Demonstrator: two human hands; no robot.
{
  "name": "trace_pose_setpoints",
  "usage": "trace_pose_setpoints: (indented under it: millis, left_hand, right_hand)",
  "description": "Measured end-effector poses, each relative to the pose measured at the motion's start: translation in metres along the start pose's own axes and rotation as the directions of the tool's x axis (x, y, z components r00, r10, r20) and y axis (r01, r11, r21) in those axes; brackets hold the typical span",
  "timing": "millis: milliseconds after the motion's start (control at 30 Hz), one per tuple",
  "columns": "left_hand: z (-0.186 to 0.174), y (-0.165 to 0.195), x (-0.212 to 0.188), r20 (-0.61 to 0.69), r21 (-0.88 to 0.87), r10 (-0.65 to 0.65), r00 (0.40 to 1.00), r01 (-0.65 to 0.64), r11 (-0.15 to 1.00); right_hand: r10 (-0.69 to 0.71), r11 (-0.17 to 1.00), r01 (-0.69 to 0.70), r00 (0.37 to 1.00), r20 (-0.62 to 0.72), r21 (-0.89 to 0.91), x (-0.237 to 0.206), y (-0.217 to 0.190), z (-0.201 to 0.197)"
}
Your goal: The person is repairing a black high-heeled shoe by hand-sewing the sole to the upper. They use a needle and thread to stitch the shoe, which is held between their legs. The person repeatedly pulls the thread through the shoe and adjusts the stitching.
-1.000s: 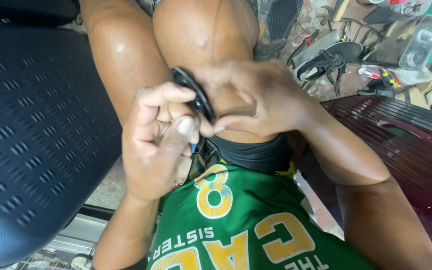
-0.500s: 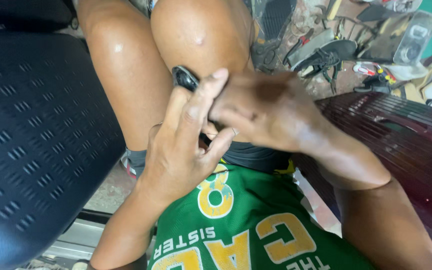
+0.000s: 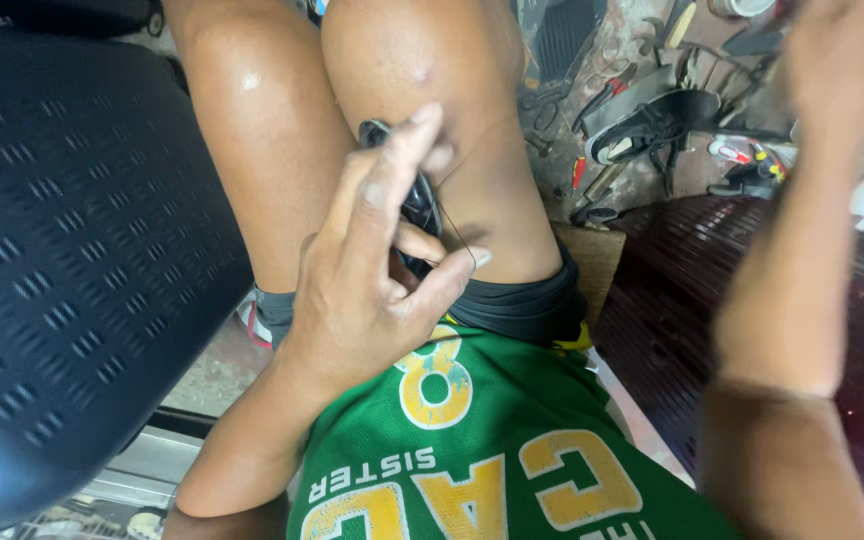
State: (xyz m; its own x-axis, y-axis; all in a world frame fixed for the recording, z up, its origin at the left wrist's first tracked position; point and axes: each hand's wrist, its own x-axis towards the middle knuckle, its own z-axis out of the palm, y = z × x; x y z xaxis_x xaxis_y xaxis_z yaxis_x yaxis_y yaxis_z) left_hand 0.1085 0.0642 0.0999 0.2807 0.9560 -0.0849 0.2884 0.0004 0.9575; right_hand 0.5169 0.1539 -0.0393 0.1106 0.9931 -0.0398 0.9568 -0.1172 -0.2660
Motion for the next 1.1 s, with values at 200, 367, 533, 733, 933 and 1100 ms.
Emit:
trace_pose_setpoints:
  millis: [200, 367, 533, 733, 933, 1100]
  left_hand:
    - [0.0, 0.0, 0.007, -0.025, -0.069, 0.032, 0.999, -0.033, 0.997]
    - [-0.004, -0.007, 0.001, -0.072, 0.048, 0.16, 0.985, -0.156, 0.987]
    - [-0.038, -0.012, -0.02, -0.305, 0.083, -0.034, 0.952, 0.062, 0.995]
    - [-0.037, -0.046, -0.027, -0.125, 0.563, 0.055, 0.991, 0.026, 0.826]
    - [-0.044, -0.064, -0.047, -0.122, -0.041, -0.333, 0.935, 0.33, 0.943]
    - [-0.055, -0.073, -0.057, -0.13, -0.521, -0.361, 0.923, 0.246, 0.817]
  right_hand:
    - [-0.49, 0.813, 0.35, 0.844, 0.221, 0.464, -0.092, -0.16, -0.031]
    - [-0.514, 0.659, 0.224, 0.832, 0.211, 0.718, -0.105, -0.202, -0.034]
    - [-0.337, 0.077, -0.252, 0.904, 0.263, 0.965, -0.096, -0.203, -0.033]
    - [-0.415, 0.275, -0.178, 0.864, 0.284, 0.945, -0.098, -0.214, -0.02]
    - [-0.398, 0.518, -0.077, 0.86, 0.32, 0.852, -0.1, -0.243, -0.014]
    - [-0.291, 0.489, -0.293, 0.833, 0.471, 0.821, -0.093, -0.259, -0.02]
